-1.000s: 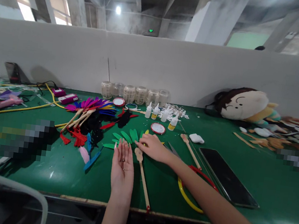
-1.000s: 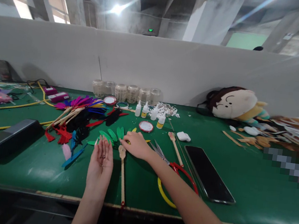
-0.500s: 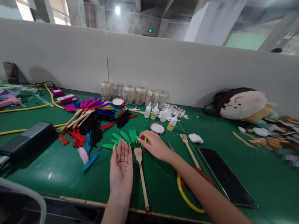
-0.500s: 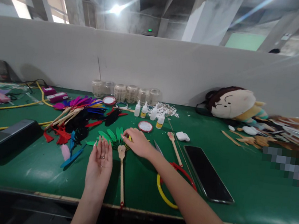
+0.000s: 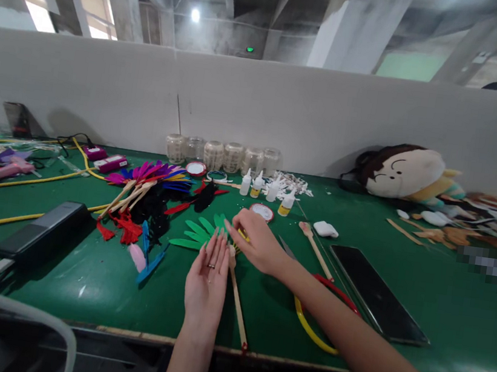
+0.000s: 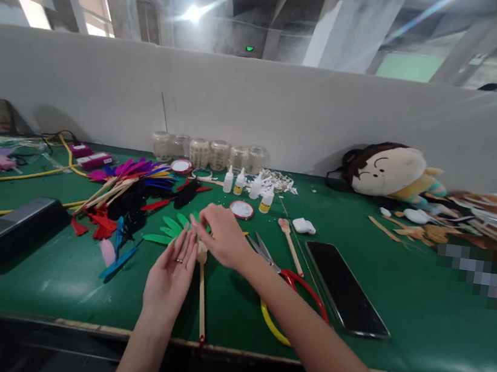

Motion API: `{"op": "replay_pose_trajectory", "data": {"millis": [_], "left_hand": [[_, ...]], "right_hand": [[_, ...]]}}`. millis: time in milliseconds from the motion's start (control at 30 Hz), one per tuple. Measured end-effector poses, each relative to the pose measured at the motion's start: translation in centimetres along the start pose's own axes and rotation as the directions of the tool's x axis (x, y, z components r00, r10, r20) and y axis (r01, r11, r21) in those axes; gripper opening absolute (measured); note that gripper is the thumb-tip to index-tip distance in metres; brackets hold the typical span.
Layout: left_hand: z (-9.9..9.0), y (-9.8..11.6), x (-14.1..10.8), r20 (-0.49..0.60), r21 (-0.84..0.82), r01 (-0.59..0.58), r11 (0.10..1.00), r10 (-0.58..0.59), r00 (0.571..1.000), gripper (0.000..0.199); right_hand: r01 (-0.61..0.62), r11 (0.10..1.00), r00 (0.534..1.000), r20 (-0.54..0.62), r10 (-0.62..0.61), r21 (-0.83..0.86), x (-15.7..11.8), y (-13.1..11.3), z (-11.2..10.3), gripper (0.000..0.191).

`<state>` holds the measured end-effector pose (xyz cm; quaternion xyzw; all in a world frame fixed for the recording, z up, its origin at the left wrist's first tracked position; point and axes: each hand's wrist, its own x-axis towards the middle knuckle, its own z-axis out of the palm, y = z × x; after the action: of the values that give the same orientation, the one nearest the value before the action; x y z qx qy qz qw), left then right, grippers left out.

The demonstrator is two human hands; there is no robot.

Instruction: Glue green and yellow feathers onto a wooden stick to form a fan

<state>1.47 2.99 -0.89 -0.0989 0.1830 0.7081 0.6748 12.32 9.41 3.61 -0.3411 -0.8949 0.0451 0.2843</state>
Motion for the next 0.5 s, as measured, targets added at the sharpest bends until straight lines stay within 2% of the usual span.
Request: {"op": "replay_pose_trajectory", "data": {"millis": [100,200,333,500], "left_hand": [[0.2,-0.2,0.1,-0.043,0.002,0.059,0.998,-0.059,0.997,0.028],[0.4,-0.3,0.2,-0.109,-0.021,0.079,0.997,-0.081,0.991,0.028],[0.6,-0.5,0.1,-0.149,-0.015,0.087,0.996,-0.089,0.985,0.030],[0.6,-0.5,0.1,-0.171,0.030,0.123,0.992,-0.116,0.978,0.033]], "right_hand": [[0.168,0.975,0.974,0.178,-0.141,-0.148,0.1,-1.7,0.1,0.029],[0.279,0.906,0.940,0.283,-0.190,-0.317,-0.1,-2.4,0.9,0.028],[0.301,0.850,0.937,0.302,-0.178,-0.432,-0.4,-2.3,2.2,0.026],[0.367,0.808,0.917,0.325,-0.231,-0.460,-0.5,-2.0,2.7,0.021]]}}
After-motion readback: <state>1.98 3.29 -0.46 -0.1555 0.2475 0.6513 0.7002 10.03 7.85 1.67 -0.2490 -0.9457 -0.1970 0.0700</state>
